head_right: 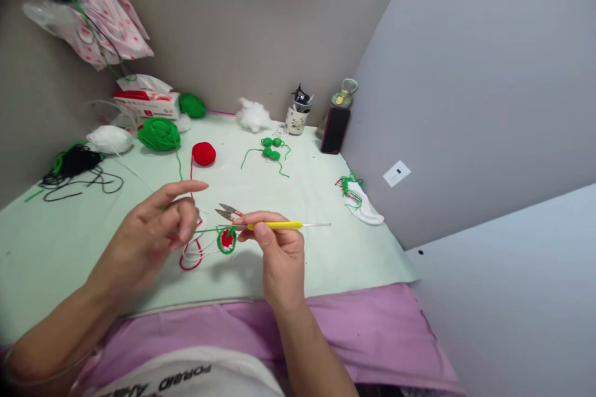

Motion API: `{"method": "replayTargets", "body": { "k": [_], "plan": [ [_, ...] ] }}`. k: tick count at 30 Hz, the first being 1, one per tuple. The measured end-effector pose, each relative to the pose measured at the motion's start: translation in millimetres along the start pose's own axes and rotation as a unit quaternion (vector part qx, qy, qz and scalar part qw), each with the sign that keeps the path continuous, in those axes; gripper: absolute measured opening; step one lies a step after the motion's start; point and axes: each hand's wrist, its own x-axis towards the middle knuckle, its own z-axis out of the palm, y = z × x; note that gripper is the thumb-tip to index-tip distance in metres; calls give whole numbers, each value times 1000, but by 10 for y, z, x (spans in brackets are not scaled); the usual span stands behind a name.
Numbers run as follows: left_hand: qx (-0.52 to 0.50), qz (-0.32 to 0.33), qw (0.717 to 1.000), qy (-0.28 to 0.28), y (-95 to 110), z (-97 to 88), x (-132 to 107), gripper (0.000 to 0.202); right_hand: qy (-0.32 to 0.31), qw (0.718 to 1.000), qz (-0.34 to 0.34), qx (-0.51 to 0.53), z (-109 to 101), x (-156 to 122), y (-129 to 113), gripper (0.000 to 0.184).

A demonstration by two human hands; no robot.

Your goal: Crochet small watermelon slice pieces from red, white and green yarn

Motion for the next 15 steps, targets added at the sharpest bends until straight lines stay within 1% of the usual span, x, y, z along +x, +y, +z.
{"method": "replayTargets", "body": {
  "k": [1, 2, 4, 5, 6, 7, 9, 11, 12, 14, 15],
  "plan": [
    [89, 38, 995, 2, -4, -10, -9, 30, -2, 1000, -1, -5, -2, -1, -3, 14],
    [168, 74, 983, 0, -9, -15, -13, 31, -3, 1000, -3, -14, -3, -3, -4, 14],
    [278, 131, 951, -23, -26, -7, -12, 37, -5, 1000, -3, -30, 0, -6, -2, 15],
    [305, 151, 940, -40, -38, 4, -9, 40, -4, 999, -3, -35, 3, -7, 0, 16],
    [315, 161, 934, -56, -52, 19, -6, 43, -3, 999, -4, -38, 7, -7, 3, 16],
    [312, 158, 935, -65, -69, 37, -3, 45, 0, 999, -7, -42, 11, -7, 5, 17],
    [266, 113, 955, -58, -104, 78, -2, 45, 3, 998, -19, -57, 20, -7, 7, 18],
    [175, 28, 984, -37, -135, 120, -2, 45, 2, 995, -39, -87, 32, -14, 5, 18],
    [121, -15, 992, -26, -148, 139, -1, 45, 1, 993, -51, -105, 38, -21, 1, 18],
    [25, -79, 996, -9, -166, 172, 3, 48, 4, 985, -88, -148, 54, -44, -11, 17],
    [-10, -97, 995, -5, -173, 187, 5, 49, 6, 979, -111, -173, 61, -59, -19, 17]
  ]
}}
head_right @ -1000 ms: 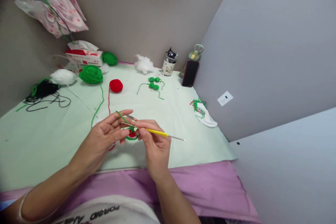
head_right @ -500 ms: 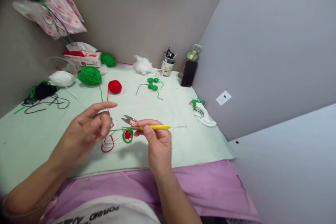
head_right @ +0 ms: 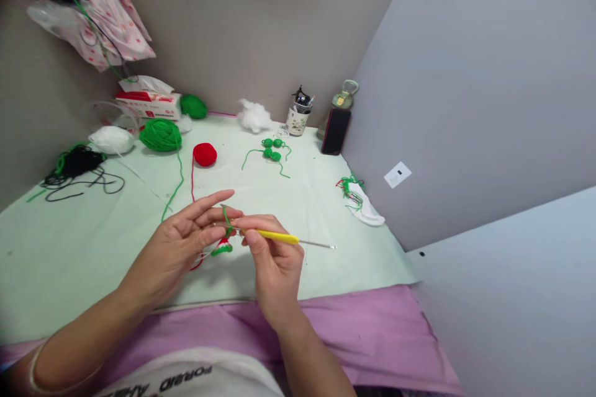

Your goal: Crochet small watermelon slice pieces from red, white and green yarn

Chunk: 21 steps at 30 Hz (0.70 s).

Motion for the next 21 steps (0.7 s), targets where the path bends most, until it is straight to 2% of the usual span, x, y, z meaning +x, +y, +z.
{"method": "replayTargets", "body": {
  "k": [4, 6, 9, 12, 15, 18, 21],
  "plan": [
    [-65, -18, 998, 11, -41, 54, 13, 57, -10, 983, -129, -127, 5, -53, -25, 28],
    [-67, -3, 997, 29, -77, 75, 14, 63, -24, 957, -204, -206, 10, -75, 2, 38],
    [-70, 24, 996, 53, -125, 95, 7, 71, -27, 901, -300, -311, 28, -108, 103, 46],
    [-99, 13, 993, 62, -125, 115, -6, 71, 1, 872, -331, -362, 51, -149, 223, 51],
    [-134, -34, 989, 51, -85, 134, -17, 63, 24, 881, -318, -349, 59, -178, 280, 54],
    [-139, -54, 988, 38, -55, 133, -20, 65, 20, 927, -279, -250, 48, -162, 243, 50],
    [-129, -51, 990, 33, -46, 103, -14, 74, 3, 971, -197, -134, 22, -114, 162, 43]
  ]
}}
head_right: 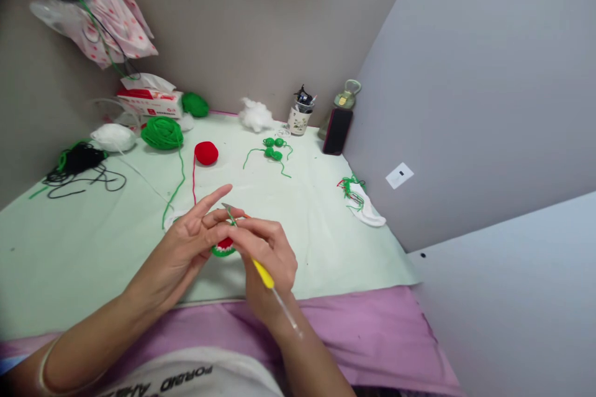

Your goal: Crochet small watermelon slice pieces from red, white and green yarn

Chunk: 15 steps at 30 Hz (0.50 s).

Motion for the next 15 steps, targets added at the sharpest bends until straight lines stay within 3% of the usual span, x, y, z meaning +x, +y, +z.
{"method": "replayTargets", "body": {
  "k": [4, 10, 15],
  "plan": [
    [15, -6, 1000, -7, 40, -51, 11, 74, -23, 994, 65, 84, -71, 64, -31, 36],
    [51, -10, 997, -51, 116, -118, 31, 56, 2, 980, 134, 149, -181, 123, -56, 23],
    [111, 30, 990, -83, 122, -145, 29, 47, 23, 940, 245, 237, -275, 206, -47, 16]
  ]
}}
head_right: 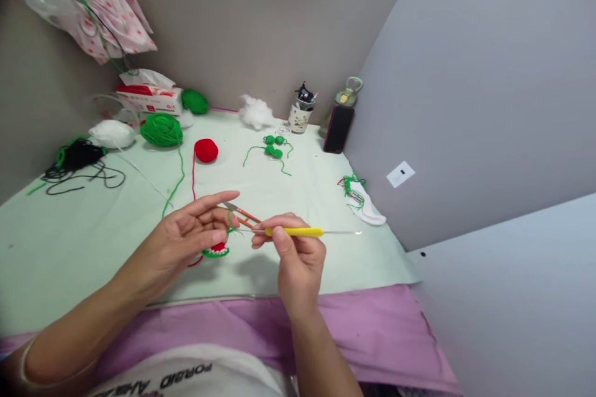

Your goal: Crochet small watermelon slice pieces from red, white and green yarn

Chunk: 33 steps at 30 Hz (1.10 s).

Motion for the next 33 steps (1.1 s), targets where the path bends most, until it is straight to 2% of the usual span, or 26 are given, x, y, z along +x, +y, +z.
{"method": "replayTargets", "body": {
  "k": [6, 8, 11, 14, 17, 26, 33],
  "plan": [
    [79, 42, 995, 32, -54, 71, -43, 41, -8, 992, 90, 94, 32, 21, -1, 15],
    [89, 42, 995, 24, -82, 96, -44, 38, -21, 989, 100, 110, 78, -9, 34, 15],
    [65, 24, 998, 6, -123, 117, -44, 32, -32, 994, 68, 80, 142, -67, 90, 13],
    [30, 19, 999, 31, -153, 123, -57, 26, -16, 1000, -7, -13, 170, -102, 118, 15],
    [36, 25, 998, 50, -168, 118, -67, 26, -13, 997, -28, -70, 168, -103, 122, 17],
    [81, 38, 995, 53, -193, 88, -79, 22, -3, 999, -22, -49, 188, -104, 145, 18],
    [8, 37, 996, 79, -194, 126, -72, 30, -10, 990, -98, -97, 237, -165, 93, 24]
  ]
}}
